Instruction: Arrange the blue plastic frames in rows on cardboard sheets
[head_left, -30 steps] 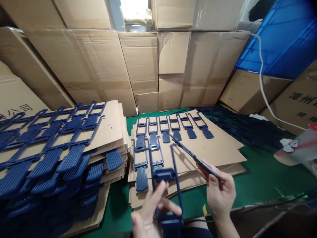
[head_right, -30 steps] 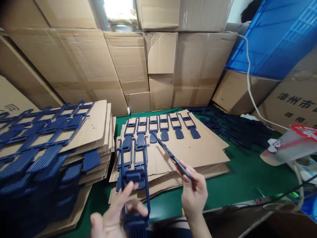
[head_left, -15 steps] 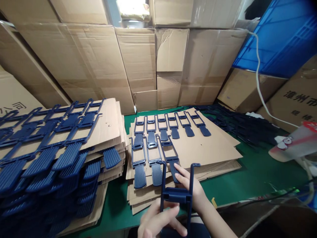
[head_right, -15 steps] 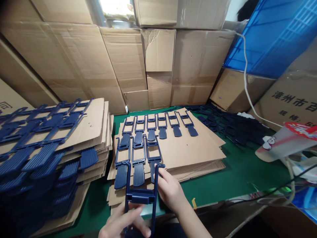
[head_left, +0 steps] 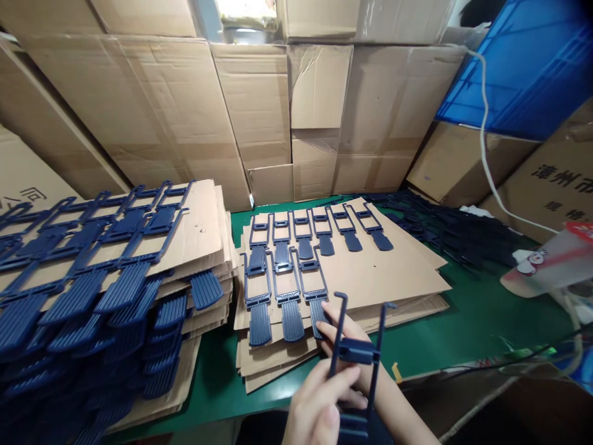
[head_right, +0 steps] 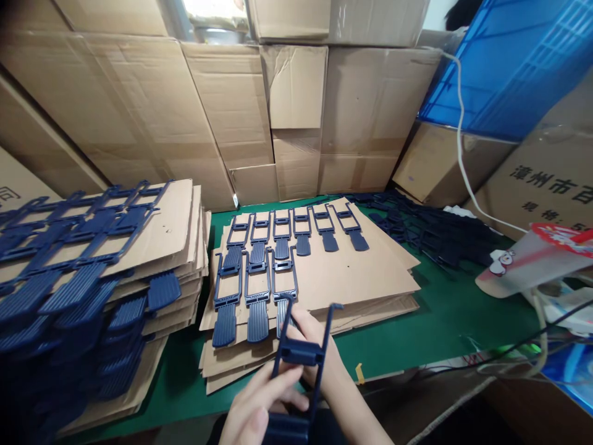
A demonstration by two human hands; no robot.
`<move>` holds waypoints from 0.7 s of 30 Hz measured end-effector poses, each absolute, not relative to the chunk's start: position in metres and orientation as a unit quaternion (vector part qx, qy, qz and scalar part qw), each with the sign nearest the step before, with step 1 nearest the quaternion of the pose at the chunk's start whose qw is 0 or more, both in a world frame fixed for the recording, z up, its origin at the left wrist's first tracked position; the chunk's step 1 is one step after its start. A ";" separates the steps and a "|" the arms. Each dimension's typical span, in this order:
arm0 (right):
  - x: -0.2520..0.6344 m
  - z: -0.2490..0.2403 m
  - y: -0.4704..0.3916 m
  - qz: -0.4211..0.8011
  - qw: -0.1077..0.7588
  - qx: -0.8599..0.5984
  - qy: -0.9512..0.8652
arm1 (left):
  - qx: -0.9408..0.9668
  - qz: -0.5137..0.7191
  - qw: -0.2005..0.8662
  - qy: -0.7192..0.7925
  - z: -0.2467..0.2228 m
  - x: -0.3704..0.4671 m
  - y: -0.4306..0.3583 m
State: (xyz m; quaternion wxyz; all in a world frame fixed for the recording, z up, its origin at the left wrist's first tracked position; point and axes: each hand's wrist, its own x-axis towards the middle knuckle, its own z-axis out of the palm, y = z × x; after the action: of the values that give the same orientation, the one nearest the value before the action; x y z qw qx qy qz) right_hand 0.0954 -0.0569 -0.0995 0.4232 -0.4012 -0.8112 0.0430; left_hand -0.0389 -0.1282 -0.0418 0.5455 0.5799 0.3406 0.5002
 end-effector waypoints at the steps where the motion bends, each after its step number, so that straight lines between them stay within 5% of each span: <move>1: 0.095 -0.099 -0.059 0.063 0.411 -0.404 -0.815 | 0.573 0.498 0.541 0.362 -0.041 -0.041 -0.125; 6: 0.096 -0.103 -0.070 0.069 0.415 -0.414 -0.807 | 0.467 0.524 0.582 0.411 -0.037 -0.054 -0.102; 11: 0.096 -0.106 -0.087 0.126 0.540 -0.479 -0.680 | 0.375 0.563 0.634 0.375 -0.028 -0.054 -0.081; 15: 0.095 -0.099 -0.099 0.318 0.603 -0.503 -0.531 | 0.370 0.580 0.636 0.351 -0.027 -0.044 -0.072; 21: 0.091 -0.085 -0.098 0.659 0.455 -0.463 -0.380 | 0.428 0.546 0.636 0.338 -0.042 -0.030 -0.074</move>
State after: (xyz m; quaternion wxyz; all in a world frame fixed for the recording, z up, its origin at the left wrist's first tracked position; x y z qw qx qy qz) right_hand 0.0914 -0.0982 -0.0849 0.4547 -0.4625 -0.3802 0.6594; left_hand -0.0303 -0.0736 -0.0419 0.6362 0.4281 0.3380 0.5457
